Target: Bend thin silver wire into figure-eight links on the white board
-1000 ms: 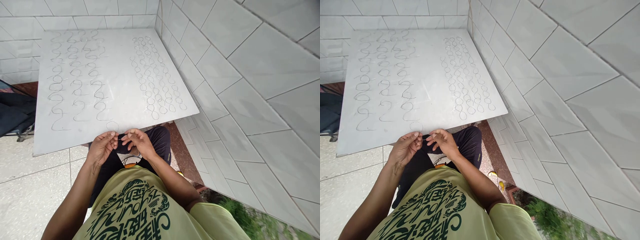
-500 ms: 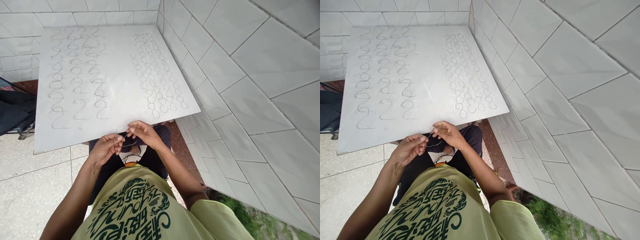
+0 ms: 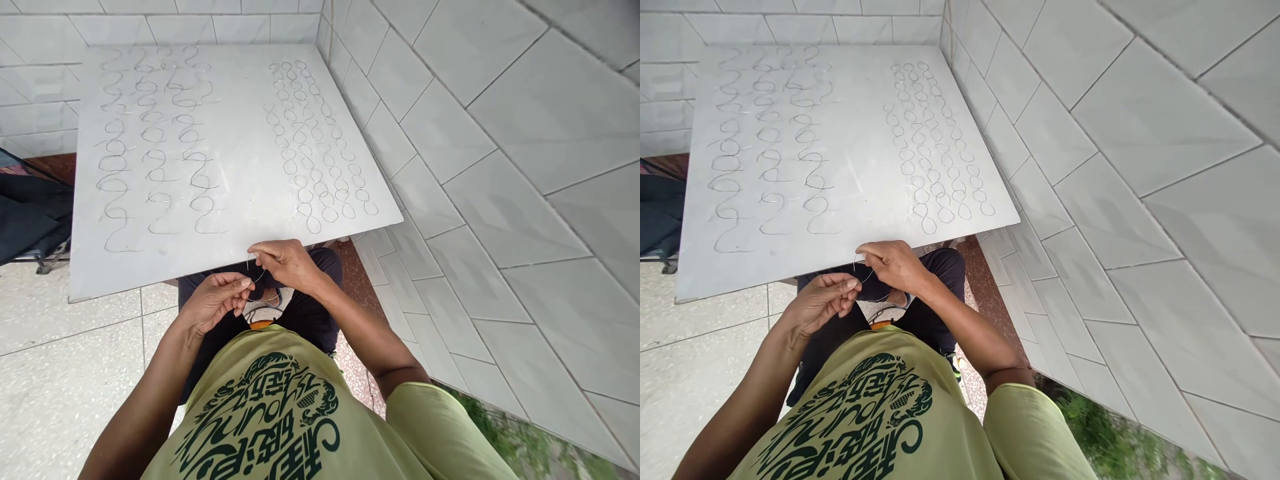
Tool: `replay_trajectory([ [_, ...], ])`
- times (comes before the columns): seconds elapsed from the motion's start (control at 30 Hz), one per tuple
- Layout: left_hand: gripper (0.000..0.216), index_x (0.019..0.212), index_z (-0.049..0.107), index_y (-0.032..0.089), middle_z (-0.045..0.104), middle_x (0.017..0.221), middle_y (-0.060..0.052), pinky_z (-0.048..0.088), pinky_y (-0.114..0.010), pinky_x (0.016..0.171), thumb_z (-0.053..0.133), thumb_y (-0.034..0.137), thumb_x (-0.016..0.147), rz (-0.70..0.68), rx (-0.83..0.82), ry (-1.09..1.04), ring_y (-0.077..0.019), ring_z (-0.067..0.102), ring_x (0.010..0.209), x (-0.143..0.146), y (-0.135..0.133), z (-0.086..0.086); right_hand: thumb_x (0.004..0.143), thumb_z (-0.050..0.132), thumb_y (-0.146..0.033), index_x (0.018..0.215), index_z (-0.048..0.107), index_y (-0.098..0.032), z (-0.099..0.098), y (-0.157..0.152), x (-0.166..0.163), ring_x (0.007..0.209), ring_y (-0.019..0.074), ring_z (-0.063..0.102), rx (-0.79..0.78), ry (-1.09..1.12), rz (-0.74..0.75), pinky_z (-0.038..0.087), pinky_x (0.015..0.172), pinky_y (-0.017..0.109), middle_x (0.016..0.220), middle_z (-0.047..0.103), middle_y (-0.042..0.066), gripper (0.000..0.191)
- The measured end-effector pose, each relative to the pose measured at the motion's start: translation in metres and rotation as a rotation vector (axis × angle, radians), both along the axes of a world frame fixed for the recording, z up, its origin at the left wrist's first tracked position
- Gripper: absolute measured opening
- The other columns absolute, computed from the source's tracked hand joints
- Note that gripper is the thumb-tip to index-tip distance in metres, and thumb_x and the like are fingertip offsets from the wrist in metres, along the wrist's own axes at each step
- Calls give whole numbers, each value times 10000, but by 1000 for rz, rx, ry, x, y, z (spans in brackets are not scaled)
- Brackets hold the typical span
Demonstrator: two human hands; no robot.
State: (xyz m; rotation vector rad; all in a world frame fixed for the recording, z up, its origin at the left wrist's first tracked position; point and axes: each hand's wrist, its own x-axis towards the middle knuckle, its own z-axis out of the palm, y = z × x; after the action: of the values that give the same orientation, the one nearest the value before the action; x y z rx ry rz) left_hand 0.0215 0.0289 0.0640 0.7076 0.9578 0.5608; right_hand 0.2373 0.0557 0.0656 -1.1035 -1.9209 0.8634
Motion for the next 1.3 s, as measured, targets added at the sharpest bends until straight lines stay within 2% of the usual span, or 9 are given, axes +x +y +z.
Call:
replay_trajectory([
  [0.13, 263, 849, 789, 142, 633, 684, -14, 440, -196, 449, 882, 371, 758, 40, -11, 7, -79, 537, 512, 4, -4, 2, 1016, 489, -206, 1107, 750, -198, -4, -8, -6, 697, 156, 707, -83, 88, -171, 548, 712, 283, 805, 755, 5, 277],
  [0.3, 275, 830, 788, 144, 630, 664, -8, 449, -205, 440, 890, 386, 745, 10, -17, 24, -87, 545, 509, 5, -5, 1, 1047, 504, -230, 1199, 715, -232, 4, -2, 4, 932, 181, 706, 49, -34, 80, 533, 853, 312, 1019, 764, 45, 260],
  [0.43, 276, 821, 789, 139, 638, 668, -16, 473, -210, 449, 888, 388, 755, -21, -17, 23, -88, 553, 515, 5, -6, 0, 1076, 500, -332, 1128, 720, -209, 13, 5, 12, 884, 198, 642, 195, -266, 227, 488, 780, 307, 932, 714, 64, 257],
  [0.7, 267, 838, 783, 140, 645, 687, -18, 479, -211, 458, 879, 381, 775, 31, -6, 10, -91, 567, 526, 7, -14, -3, 1088, 449, -264, 924, 706, -168, 11, 10, 6, 801, 209, 614, 235, -420, 139, 436, 711, 315, 791, 674, 67, 320],
  [0.8, 274, 857, 792, 132, 652, 714, -24, 479, -202, 469, 881, 378, 775, 85, 12, 19, -85, 572, 536, 8, -13, -1, 1052, 549, -291, 1121, 705, -172, 14, 8, 10, 844, 210, 650, 148, -350, 92, 464, 740, 315, 913, 727, 77, 207],
  [0.9, 276, 883, 798, 121, 655, 720, -28, 480, -192, 480, 879, 364, 782, 151, 46, 30, -79, 572, 542, 7, -9, 2, 1009, 630, -372, 1352, 614, -208, 23, 2, 21, 890, 201, 685, 11, -175, 35, 498, 743, 301, 1080, 750, 77, 381],
  [0.97, 276, 890, 798, 114, 655, 716, -30, 479, -190, 484, 874, 360, 790, 194, 71, 27, -80, 570, 545, 6, -6, 4, 1009, 614, -432, 1274, 664, -202, 26, -5, 28, 825, 184, 690, -103, -69, -43, 498, 698, 283, 1020, 765, 60, 355],
  [1.1, 280, 906, 798, 110, 668, 745, -41, 483, -190, 492, 872, 356, 794, 263, 95, 9, -82, 574, 567, 5, -2, 9, 989, 573, -579, 823, 718, -160, 14, -23, 31, 557, 135, 621, -428, 134, -161, 457, 539, 250, 673, 710, 27, 473],
  [1.3, 273, 893, 792, 103, 674, 761, -41, 485, -189, 493, 879, 340, 787, 265, 82, -15, -79, 576, 576, 8, 5, 12, 883, 700, -620, 924, 725, -143, -14, -40, 10, 541, 153, 692, -819, 606, 38, 481, 452, 228, 737, 766, 64, 479],
])
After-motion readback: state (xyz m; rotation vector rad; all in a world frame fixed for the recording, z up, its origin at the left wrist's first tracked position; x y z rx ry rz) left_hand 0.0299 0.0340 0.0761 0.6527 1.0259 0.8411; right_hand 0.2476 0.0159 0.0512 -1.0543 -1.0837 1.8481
